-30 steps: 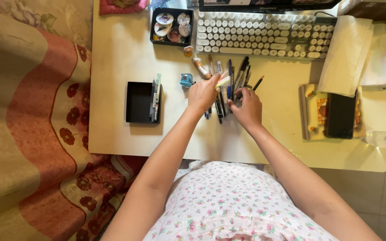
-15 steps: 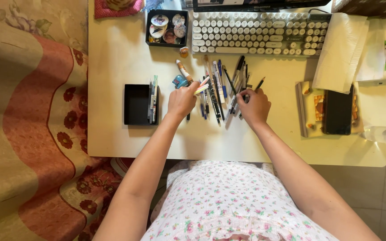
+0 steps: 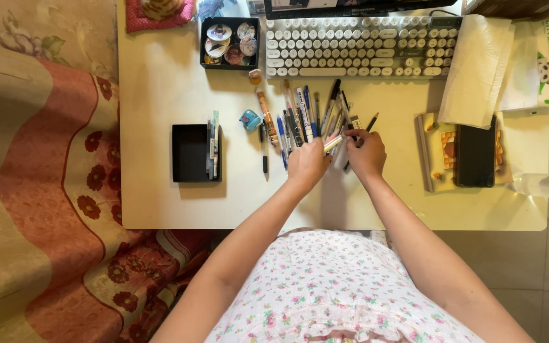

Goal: The person organizes pens, pencils, and accessories into containers on a desk by hand. They then dust the tabletop and desk items using a handheld duster and wipe the surface with paper towels.

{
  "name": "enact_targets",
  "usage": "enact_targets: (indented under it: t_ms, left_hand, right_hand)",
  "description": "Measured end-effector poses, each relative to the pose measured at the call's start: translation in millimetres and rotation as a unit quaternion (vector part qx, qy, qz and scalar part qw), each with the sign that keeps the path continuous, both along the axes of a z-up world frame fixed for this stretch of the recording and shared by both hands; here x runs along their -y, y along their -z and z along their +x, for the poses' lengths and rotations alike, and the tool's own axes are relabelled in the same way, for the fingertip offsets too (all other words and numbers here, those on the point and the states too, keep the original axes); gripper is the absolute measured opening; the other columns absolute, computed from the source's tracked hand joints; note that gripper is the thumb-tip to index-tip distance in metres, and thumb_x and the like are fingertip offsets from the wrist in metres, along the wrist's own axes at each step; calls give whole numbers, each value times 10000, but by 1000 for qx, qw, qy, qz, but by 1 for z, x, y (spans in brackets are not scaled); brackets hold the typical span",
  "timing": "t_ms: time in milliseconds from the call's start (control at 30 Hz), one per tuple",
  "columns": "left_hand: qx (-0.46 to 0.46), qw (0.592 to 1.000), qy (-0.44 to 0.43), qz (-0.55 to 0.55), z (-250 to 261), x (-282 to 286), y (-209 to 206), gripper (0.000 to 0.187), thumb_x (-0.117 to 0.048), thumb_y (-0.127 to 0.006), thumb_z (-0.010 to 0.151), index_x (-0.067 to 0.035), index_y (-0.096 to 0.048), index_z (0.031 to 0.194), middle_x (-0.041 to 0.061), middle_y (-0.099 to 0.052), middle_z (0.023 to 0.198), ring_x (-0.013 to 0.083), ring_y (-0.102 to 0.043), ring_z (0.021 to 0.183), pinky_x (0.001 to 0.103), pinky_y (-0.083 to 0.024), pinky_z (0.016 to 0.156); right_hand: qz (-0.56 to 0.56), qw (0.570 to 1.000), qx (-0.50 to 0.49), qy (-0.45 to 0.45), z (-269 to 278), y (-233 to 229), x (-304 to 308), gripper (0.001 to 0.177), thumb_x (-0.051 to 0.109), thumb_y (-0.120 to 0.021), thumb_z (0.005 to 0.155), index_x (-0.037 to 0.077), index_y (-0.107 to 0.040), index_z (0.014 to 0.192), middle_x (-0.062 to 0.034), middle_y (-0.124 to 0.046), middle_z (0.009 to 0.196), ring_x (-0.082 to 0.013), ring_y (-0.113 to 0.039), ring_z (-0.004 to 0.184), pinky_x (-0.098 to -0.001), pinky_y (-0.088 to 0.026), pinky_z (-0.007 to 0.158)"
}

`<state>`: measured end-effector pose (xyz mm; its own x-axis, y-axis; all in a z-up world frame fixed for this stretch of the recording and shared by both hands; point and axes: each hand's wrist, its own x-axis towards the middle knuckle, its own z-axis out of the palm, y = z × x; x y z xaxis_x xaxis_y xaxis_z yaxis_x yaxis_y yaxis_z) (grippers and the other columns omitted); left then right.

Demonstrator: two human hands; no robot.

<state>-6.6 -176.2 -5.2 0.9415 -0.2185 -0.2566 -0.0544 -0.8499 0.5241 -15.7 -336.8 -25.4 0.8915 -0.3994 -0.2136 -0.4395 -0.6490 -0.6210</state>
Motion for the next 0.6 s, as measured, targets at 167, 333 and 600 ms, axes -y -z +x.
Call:
enact_targets:
  t_ms: [167,333,600]
  left_hand:
    - [-22,1000,-4,15,-2,5,10,285,-316,-785,826,-41,-742,888,192,-745,841,354,-744,794,456,-585,693]
    - [-154,980,-84,-97,10,-11,-5,256,-317,-701,833,-61,-708,821,163,-723,710,294,-735,651,416,-585,627]
    - [-308,797,-181,-488,-4,-50,-18,212,-281,-551,1024,-83,-595,963,29,-627,627,121,-576,494,292,-480,474]
  right_hand:
    - [-36,999,-36,-16,-1,-10,-1,192,376,-744,888,235,-807,1002,-44,-604,857,-236,-630,793,-431,-486,737]
    - [-83,995,-51,-22,4,-21,-15,300,480,-796,844,206,-809,966,-68,-683,973,-276,-658,886,-485,-468,785]
    - [-128,989,-57,-41,9,-12,-22,276,427,-811,756,180,-801,880,-86,-711,1009,-333,-632,1005,-498,-461,835]
